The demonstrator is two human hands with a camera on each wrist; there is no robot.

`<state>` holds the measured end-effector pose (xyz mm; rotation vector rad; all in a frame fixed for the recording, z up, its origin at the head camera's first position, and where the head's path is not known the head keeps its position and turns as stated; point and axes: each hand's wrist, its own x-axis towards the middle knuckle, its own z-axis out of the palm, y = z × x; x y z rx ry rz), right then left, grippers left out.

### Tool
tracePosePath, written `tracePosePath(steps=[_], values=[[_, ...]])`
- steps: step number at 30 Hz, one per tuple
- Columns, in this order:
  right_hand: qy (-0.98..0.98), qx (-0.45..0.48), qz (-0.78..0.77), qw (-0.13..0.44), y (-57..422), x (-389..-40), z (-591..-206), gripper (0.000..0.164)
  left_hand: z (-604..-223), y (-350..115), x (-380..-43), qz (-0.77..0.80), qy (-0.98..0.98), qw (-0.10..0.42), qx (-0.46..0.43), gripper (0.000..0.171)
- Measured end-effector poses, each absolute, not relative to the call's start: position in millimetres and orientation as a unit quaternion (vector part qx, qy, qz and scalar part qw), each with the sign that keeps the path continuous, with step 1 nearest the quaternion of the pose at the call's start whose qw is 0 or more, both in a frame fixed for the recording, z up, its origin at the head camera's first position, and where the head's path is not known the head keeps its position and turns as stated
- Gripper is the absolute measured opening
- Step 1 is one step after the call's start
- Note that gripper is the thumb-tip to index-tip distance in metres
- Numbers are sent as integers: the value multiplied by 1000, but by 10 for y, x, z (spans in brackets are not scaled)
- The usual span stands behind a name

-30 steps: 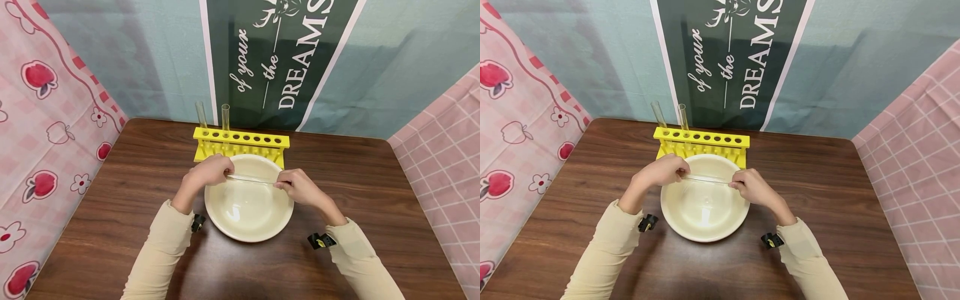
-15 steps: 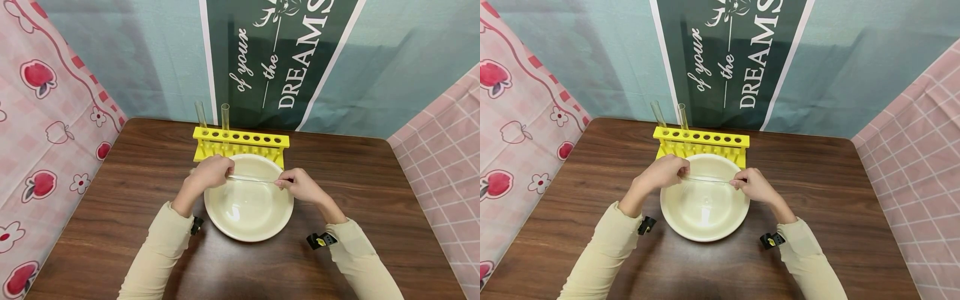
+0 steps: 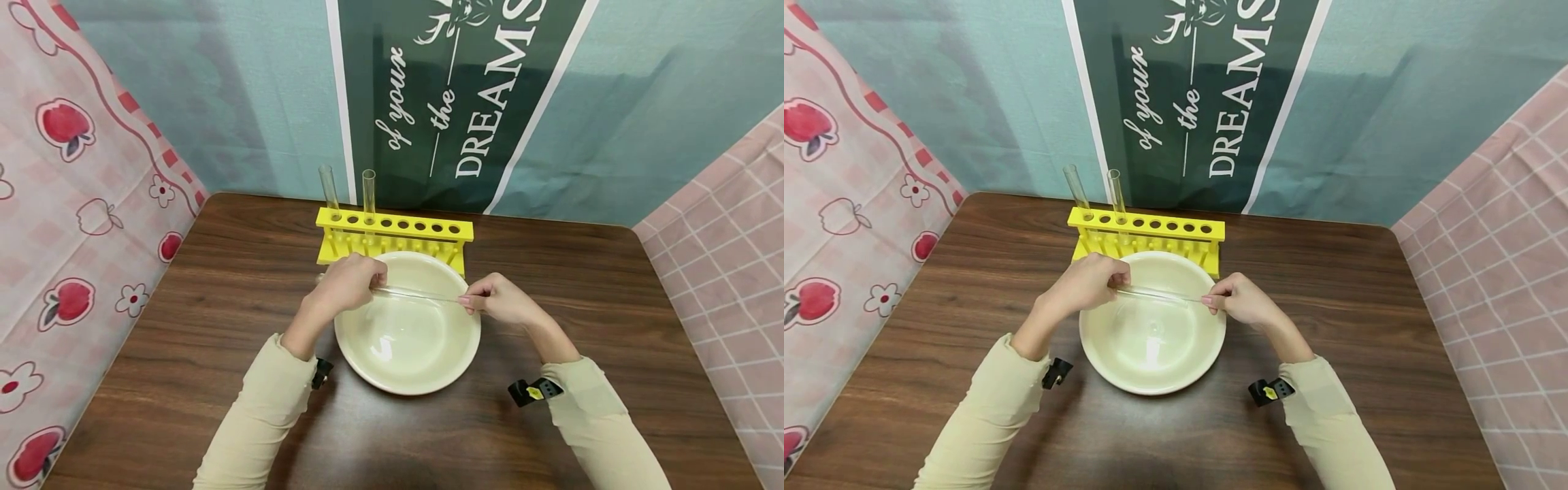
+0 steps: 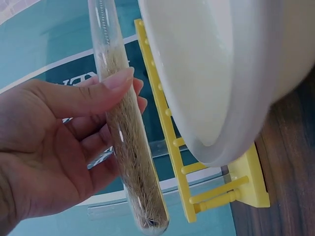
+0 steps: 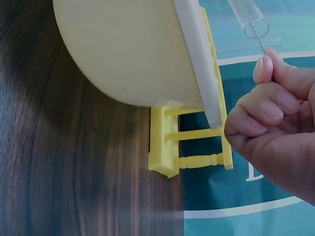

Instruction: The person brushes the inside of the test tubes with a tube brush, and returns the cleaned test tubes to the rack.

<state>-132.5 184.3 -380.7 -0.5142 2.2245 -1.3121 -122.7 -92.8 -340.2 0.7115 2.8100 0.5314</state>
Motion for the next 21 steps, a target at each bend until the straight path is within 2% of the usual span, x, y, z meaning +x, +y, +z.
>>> tracePosePath(steps=[6, 11, 21], values=[[840, -236, -436, 220, 1865, -1332, -3813, 21, -3388, -921, -1234, 184, 947, 104, 241, 26], [832, -277, -423, 226, 1855, -1355, -3821, 21, -3395, -928, -1233, 187, 947, 102, 239, 25], [835, -252, -430, 234, 1810, -1332, -3837, 28, -3429, -926, -1236, 178, 952, 98, 227, 25]])
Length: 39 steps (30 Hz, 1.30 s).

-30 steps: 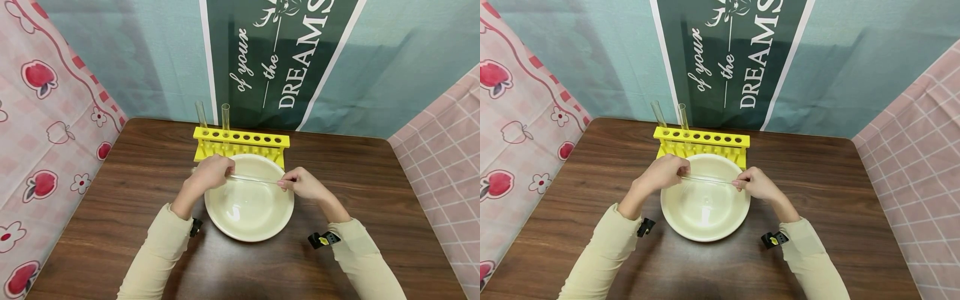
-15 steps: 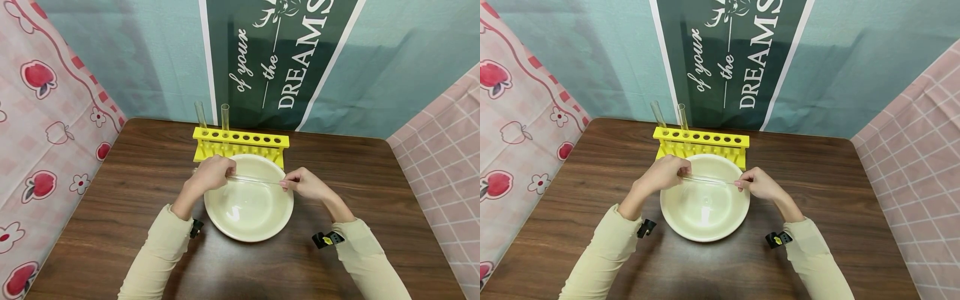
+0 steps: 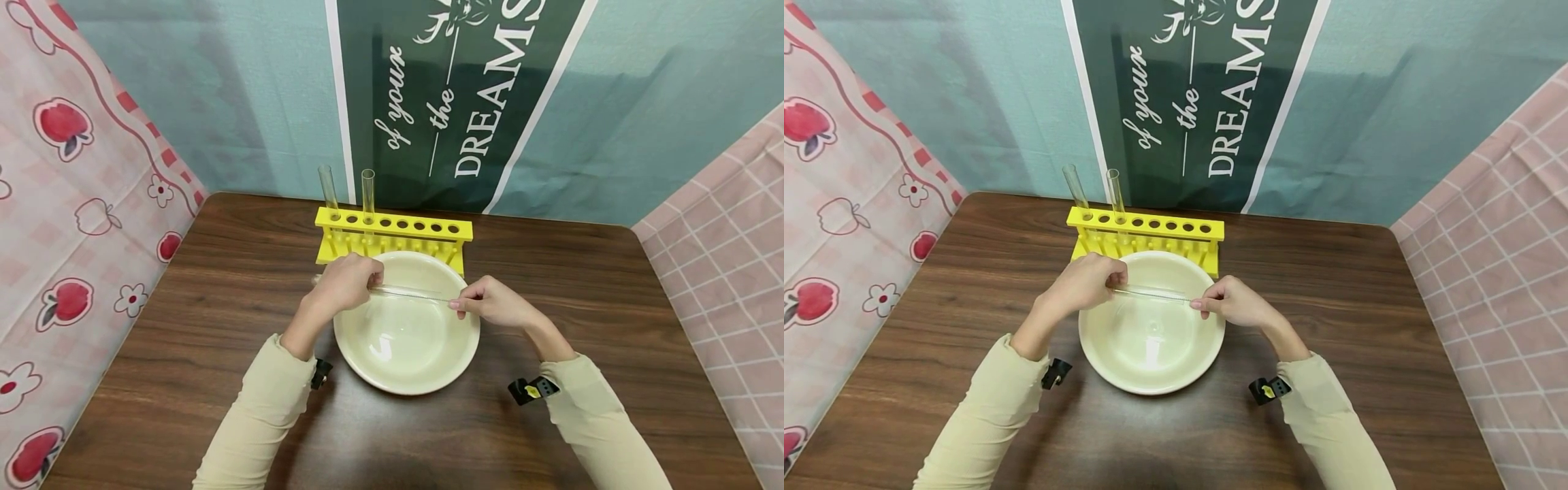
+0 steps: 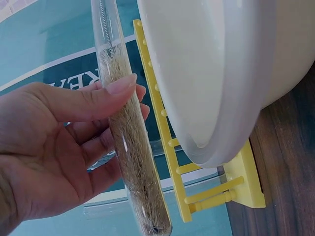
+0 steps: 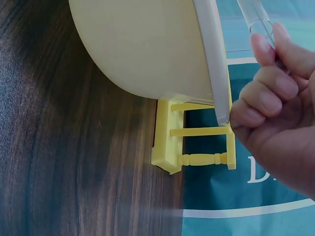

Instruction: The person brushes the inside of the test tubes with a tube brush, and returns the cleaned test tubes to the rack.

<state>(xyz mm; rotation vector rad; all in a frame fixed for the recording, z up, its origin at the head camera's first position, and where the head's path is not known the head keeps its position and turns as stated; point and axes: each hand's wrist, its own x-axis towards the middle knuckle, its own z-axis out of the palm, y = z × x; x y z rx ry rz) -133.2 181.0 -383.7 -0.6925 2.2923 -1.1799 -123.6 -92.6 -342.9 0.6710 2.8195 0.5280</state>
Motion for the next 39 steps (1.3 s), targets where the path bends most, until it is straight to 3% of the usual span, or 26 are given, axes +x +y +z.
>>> tracePosePath(steps=[7, 39], values=[[837, -251, -432, 224, 1809, -1334, -3804, 33, -3432, -907, -1228, 176, 953, 105, 223, 25], [776, -166, -520, 317, 2180, -1436, -3780, 45, -3498, -1115, -1197, 202, 963, 59, 170, 31]])
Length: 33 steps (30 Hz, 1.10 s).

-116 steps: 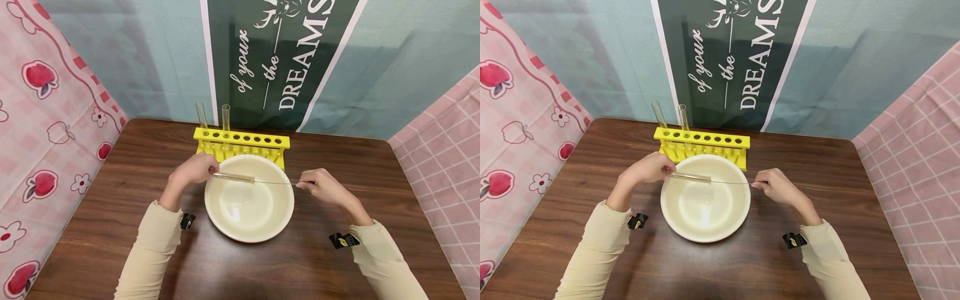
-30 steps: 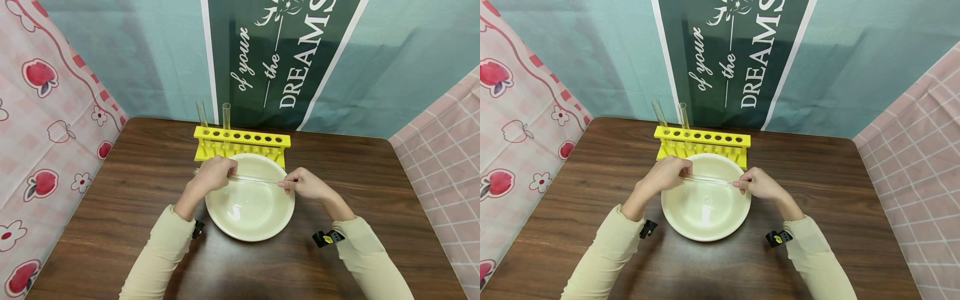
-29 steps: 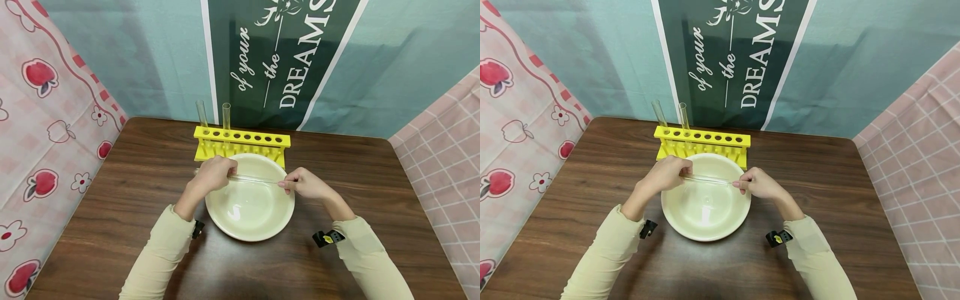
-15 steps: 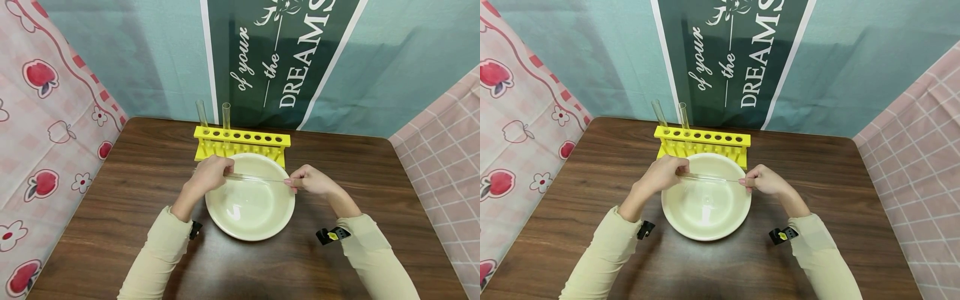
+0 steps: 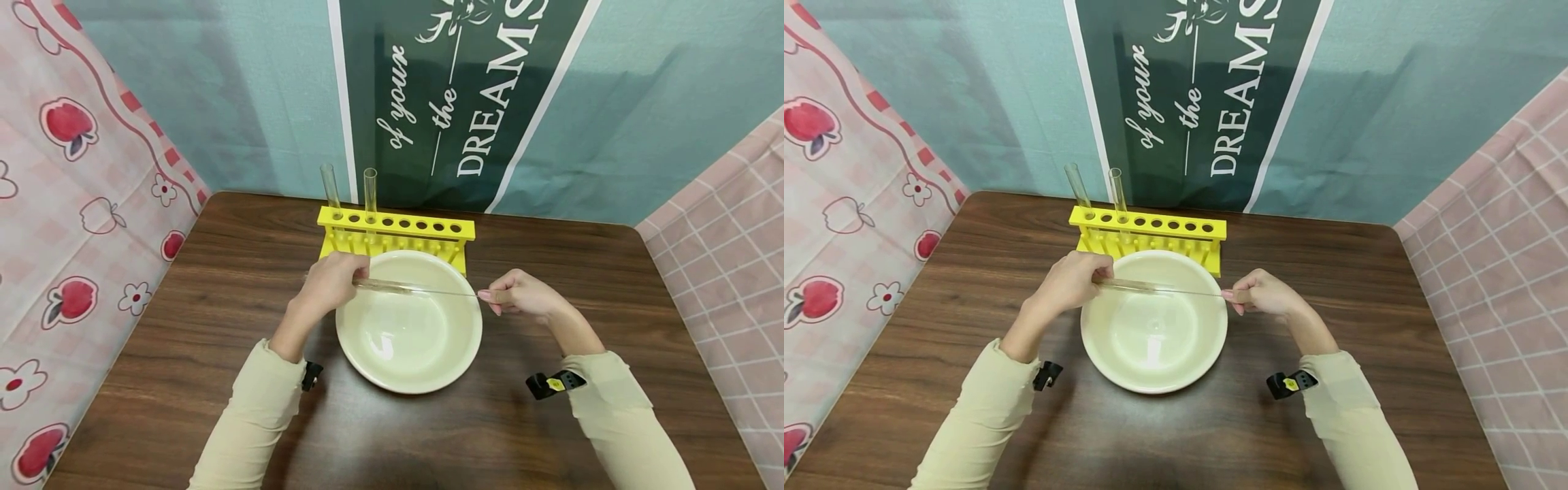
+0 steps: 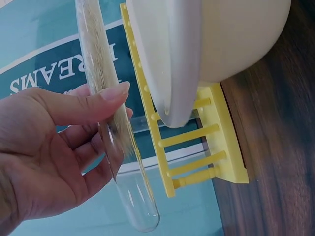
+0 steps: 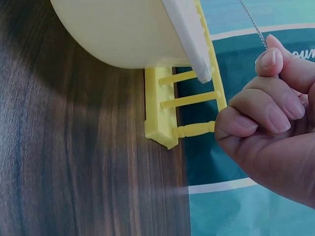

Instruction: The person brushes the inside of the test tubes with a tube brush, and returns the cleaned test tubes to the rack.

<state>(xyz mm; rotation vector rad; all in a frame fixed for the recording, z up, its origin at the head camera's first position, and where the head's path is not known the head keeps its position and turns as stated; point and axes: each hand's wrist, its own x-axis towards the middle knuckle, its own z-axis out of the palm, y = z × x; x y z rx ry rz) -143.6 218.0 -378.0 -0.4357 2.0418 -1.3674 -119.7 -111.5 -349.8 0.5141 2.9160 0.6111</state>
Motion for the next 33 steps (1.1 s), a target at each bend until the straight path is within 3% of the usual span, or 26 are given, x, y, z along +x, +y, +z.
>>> tracePosePath(steps=[13, 33], values=[[747, -161, -554, 330, 2399, -1414, -3845, 41, -3546, -1268, -1206, 228, 961, 34, 153, 32], [740, -217, -555, 313, 2920, -1319, -3935, 36, -3590, -1696, -1201, 230, 967, 49, 96, 27]])
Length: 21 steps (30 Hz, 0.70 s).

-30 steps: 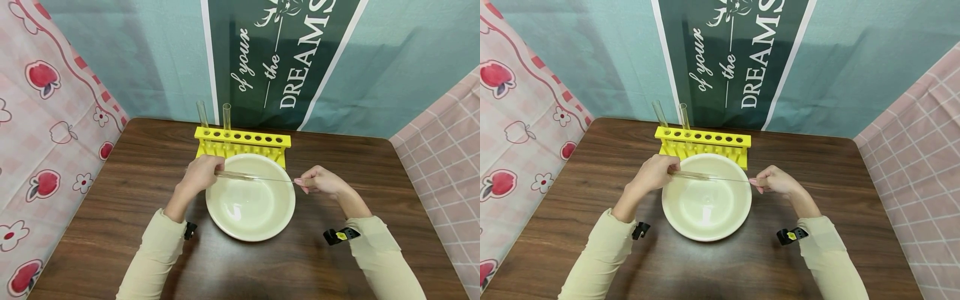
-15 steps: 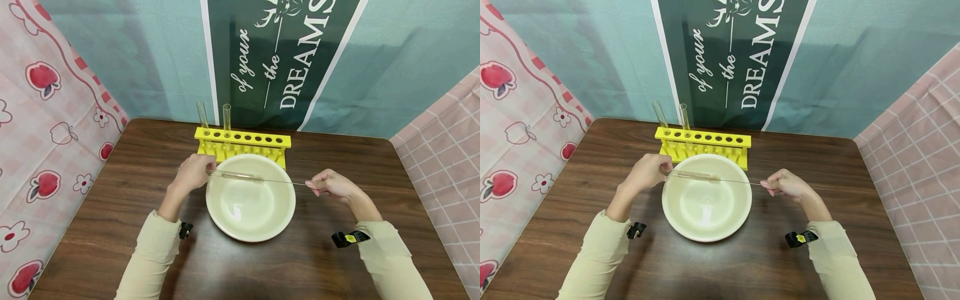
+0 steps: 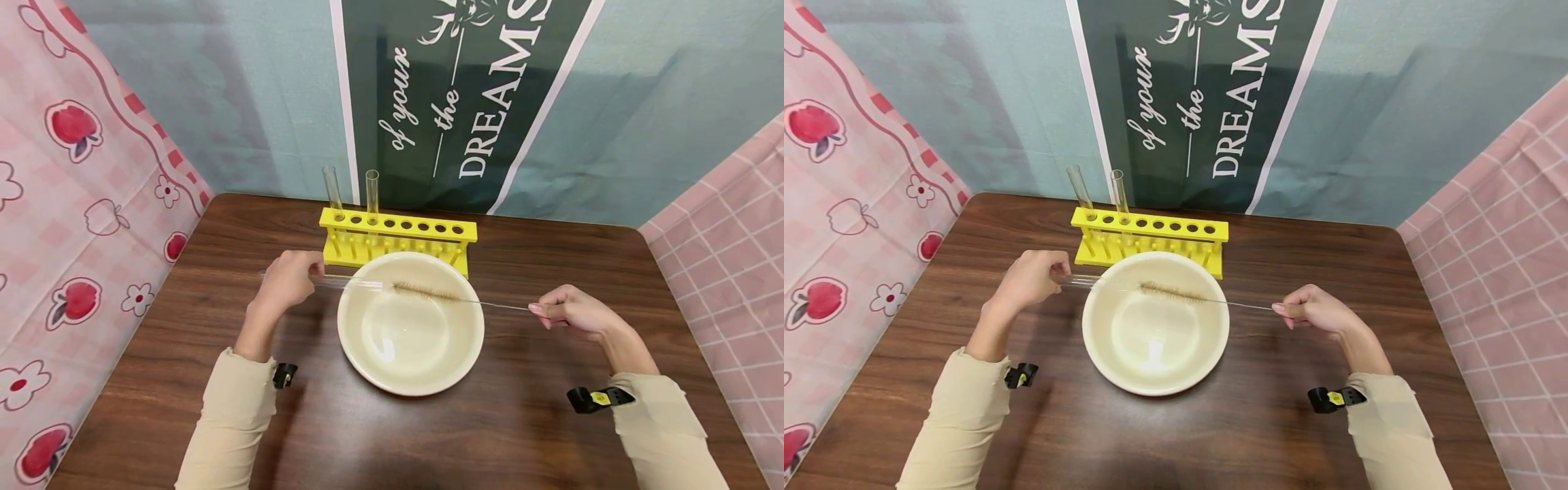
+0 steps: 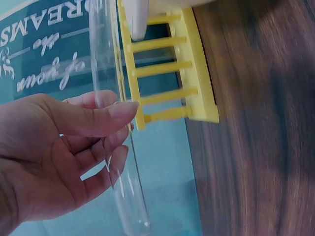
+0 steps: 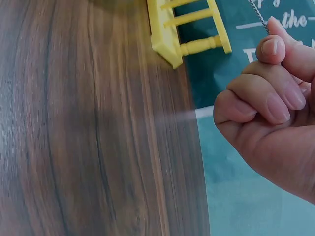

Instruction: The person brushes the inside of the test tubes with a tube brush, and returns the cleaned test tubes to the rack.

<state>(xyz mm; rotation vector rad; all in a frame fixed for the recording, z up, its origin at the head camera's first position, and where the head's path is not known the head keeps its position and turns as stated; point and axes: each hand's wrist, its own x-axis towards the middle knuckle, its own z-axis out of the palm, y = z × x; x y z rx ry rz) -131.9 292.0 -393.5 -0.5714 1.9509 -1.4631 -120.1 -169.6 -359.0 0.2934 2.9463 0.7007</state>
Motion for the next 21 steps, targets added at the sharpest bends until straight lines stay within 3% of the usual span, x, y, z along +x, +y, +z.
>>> tracePosePath(steps=[21], values=[[741, -251, -547, 297, 2922, -1287, -3958, 34, -3638, -1606, -1213, 227, 964, 86, 110, 29]])
